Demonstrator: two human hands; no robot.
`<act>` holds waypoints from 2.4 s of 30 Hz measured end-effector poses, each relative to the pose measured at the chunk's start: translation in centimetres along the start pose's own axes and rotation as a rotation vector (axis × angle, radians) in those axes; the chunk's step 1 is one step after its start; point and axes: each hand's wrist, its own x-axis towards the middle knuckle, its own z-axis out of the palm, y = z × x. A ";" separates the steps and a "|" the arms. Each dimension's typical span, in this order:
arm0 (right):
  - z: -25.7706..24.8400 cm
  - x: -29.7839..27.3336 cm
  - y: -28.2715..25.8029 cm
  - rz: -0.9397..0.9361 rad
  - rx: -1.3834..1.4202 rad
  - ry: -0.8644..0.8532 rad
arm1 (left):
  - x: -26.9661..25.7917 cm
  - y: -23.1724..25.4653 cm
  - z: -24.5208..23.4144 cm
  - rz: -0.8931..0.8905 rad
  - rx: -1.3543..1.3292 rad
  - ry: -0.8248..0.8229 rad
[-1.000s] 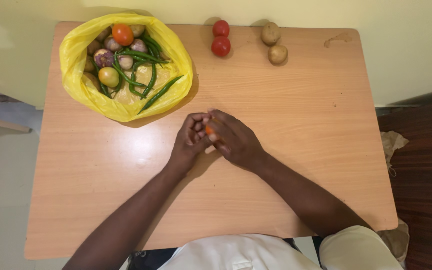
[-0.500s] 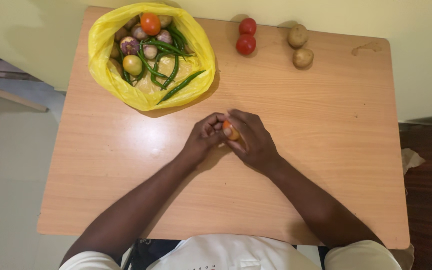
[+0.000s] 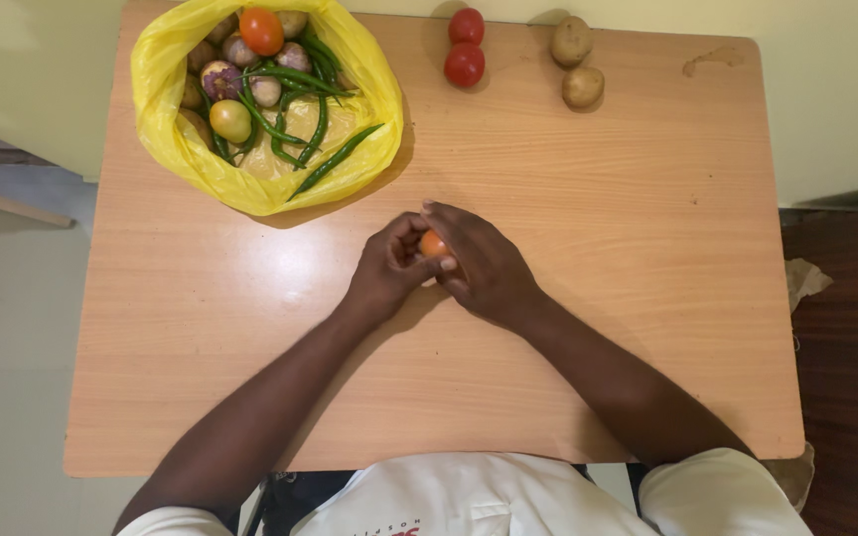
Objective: The person picks up tomatoes, potatoes, and an onion one at a time from a bag, rotates them by hand, and places them onto the table surface.
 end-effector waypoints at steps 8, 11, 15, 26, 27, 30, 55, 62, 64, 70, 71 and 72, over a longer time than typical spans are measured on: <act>-0.3 -0.2 0.0 0.078 0.141 0.056 | -0.1 -0.5 0.4 -0.079 -0.397 -0.003; -0.5 0.2 -0.3 0.109 0.190 0.019 | 0.1 -0.7 0.2 0.102 -0.074 0.086; -0.3 -0.1 -0.1 0.019 0.106 0.100 | 0.0 -1.4 -0.1 0.062 -0.161 0.051; -0.1 0.1 0.0 0.164 0.221 0.006 | 0.0 -0.8 0.4 0.148 -0.078 0.045; 0.0 0.0 0.1 0.116 0.227 0.042 | 0.1 -0.8 0.3 0.093 -0.212 0.008; 0.2 -0.1 0.3 -0.044 0.061 0.076 | 0.0 -0.8 0.1 -0.005 -0.244 0.022; -0.6 0.7 -0.1 0.043 0.069 0.030 | 0.3 -0.5 0.0 0.149 -0.057 0.150; 0.9 -1.1 1.5 0.025 0.056 0.179 | 0.2 0.5 0.4 -0.161 -0.569 0.032; 0.9 -0.7 0.9 -0.010 0.009 0.164 | -0.1 0.3 0.5 -0.185 -0.649 0.009; -0.3 0.3 -0.2 0.091 0.070 0.023 | 0.0 -1.3 0.1 0.114 -0.027 0.129; -0.3 0.2 -0.2 0.087 0.065 0.042 | -0.1 -1.3 0.2 0.126 -0.062 0.120; -0.3 0.2 -0.3 0.084 0.060 0.061 | -0.1 -1.3 0.2 0.137 -0.097 0.111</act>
